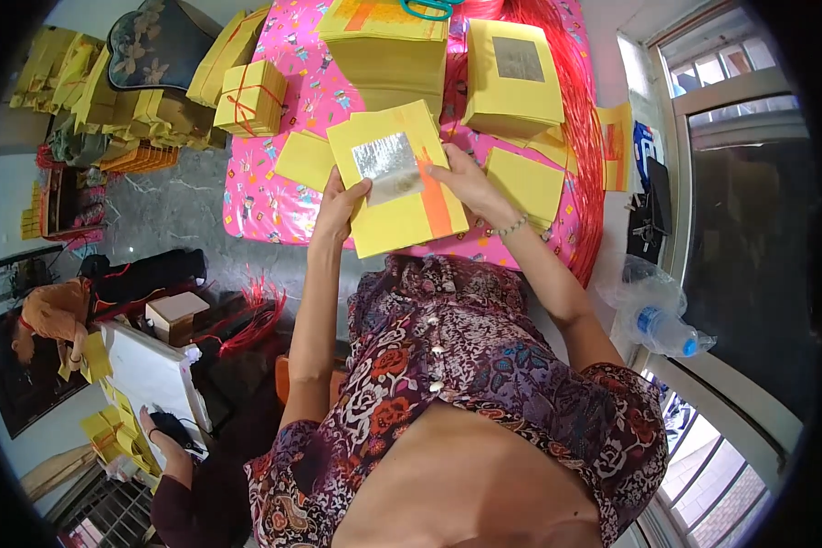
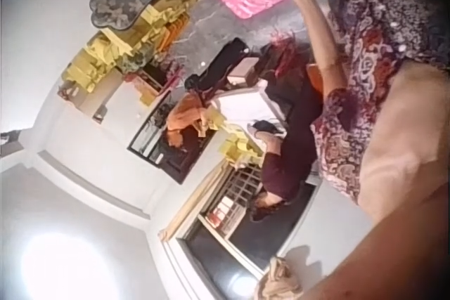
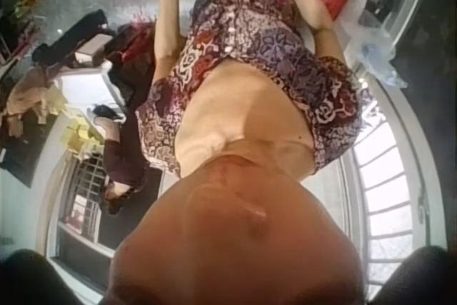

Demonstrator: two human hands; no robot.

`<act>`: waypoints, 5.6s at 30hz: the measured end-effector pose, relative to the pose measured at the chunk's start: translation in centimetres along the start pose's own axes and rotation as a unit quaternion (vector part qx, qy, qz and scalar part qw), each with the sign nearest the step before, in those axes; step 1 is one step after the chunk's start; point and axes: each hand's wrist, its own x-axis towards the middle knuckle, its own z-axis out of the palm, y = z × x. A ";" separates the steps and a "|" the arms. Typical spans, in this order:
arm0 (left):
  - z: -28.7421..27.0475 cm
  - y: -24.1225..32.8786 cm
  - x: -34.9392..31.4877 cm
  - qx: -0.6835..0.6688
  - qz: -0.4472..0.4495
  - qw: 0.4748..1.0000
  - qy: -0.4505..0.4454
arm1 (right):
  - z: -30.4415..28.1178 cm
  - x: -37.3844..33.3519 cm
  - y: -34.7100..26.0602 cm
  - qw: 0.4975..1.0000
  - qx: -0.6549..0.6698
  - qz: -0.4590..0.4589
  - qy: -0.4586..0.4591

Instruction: Folding and bundling stacks of yellow paper into packages using red bands.

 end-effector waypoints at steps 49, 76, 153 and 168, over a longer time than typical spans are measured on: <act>-3.9 1.3 -2.1 -0.183 -0.188 0.961 -0.094 | -1.7 -2.8 -1.9 0.986 -0.090 -0.129 -0.054; 1.2 -3.9 2.2 0.140 0.241 0.959 -0.052 | 2.0 0.3 -2.6 0.939 -0.206 -0.270 0.060; 8.1 2.5 -4.0 0.162 0.225 0.960 -0.022 | 3.0 -3.3 -5.7 0.978 0.059 -0.189 0.059; 5.8 1.3 2.1 0.071 -0.057 0.996 -0.016 | 1.1 1.2 -3.8 0.997 -0.002 0.022 0.074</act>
